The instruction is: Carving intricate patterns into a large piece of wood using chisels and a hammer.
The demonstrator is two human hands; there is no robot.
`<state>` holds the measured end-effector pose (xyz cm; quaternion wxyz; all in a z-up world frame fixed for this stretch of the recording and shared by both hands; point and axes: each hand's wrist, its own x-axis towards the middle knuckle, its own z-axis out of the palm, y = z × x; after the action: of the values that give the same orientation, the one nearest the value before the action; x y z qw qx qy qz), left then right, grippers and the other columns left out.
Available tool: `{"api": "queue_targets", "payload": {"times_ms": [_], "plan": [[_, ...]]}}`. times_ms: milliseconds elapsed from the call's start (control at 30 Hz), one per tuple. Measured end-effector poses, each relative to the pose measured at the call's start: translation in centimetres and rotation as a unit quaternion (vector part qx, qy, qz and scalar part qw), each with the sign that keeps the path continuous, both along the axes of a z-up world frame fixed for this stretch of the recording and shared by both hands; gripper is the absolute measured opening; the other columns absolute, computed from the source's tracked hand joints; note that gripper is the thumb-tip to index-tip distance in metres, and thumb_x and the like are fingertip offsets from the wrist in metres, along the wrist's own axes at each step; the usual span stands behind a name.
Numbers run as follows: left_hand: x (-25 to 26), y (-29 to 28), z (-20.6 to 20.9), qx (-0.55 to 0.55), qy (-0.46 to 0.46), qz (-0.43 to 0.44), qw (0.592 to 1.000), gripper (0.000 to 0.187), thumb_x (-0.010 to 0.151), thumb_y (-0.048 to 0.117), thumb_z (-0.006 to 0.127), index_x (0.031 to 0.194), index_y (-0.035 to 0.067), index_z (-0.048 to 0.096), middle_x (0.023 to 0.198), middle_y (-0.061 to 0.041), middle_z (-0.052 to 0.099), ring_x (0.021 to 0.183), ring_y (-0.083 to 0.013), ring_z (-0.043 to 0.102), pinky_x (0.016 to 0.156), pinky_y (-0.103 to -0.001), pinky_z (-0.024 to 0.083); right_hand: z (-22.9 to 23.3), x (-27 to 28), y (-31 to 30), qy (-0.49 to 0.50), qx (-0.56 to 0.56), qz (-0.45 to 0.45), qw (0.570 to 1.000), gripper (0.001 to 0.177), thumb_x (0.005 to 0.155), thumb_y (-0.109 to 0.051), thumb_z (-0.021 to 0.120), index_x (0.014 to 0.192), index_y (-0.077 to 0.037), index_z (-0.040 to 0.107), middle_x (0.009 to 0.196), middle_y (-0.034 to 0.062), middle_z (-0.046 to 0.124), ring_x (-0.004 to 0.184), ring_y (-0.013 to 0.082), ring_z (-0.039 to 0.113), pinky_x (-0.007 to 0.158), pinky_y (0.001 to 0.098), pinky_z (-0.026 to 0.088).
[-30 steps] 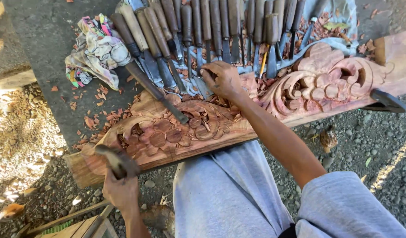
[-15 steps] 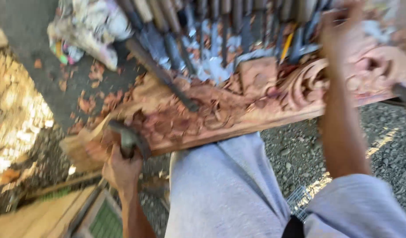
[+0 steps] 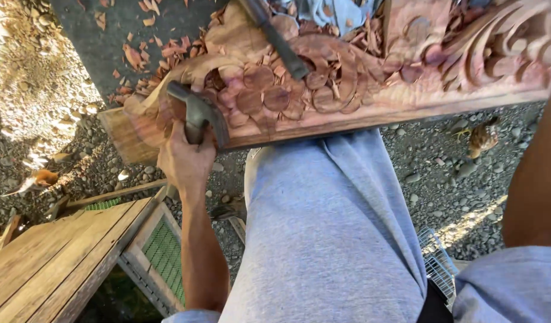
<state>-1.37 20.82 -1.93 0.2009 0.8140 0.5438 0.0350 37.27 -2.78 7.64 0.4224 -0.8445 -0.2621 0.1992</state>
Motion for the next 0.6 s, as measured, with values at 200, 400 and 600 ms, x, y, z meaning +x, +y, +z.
{"api": "queue_targets", "payload": {"times_ms": [200, 400, 600], "plan": [[-0.9, 0.3, -0.2, -0.014, -0.035, -0.026, 0.999, 0.029, 0.085, 0.033, 0.082, 0.095, 0.009, 0.069, 0.074, -0.013, 0.072, 0.070, -0.0367, 0.072, 0.067, -0.049, 0.052, -10.0, -6.7, -4.7, 0.044, 0.085, 0.113, 0.989, 0.018, 0.104, -0.007, 0.071, 0.115, 0.000, 0.059, 0.092, 0.0038, 0.064, 0.079, 0.0112, 0.063, 0.069, 0.0251, 0.053], [-2.8, 0.0, 0.5, -0.117, -0.130, -0.050, 0.983, 0.028, 0.092, 0.029, 0.081, 0.097, 0.004, 0.068, 0.077, -0.008, 0.068, 0.068, -0.0179, 0.065, 0.066, -0.036, 0.050, -13.1, -12.0, -6.1, 0.031, 0.084, 0.171, 0.981, 0.025, 0.113, -0.012, 0.069, 0.117, 0.005, 0.050, 0.092, 0.0054, 0.054, 0.079, 0.0106, 0.055, 0.069, 0.0270, 0.048], [-2.4, -3.0, 4.3, -0.187, -0.208, -0.128, 0.952, 0.030, 0.096, 0.030, 0.080, 0.100, 0.002, 0.069, 0.077, -0.004, 0.068, 0.068, -0.0085, 0.057, 0.062, -0.029, 0.046, -11.9, -12.2, -5.4, -0.075, 0.059, 0.241, 0.966, 0.013, 0.115, -0.008, 0.061, 0.113, 0.005, 0.060, 0.092, 0.0102, 0.059, 0.079, 0.0148, 0.054, 0.069, 0.0306, 0.045]]}}
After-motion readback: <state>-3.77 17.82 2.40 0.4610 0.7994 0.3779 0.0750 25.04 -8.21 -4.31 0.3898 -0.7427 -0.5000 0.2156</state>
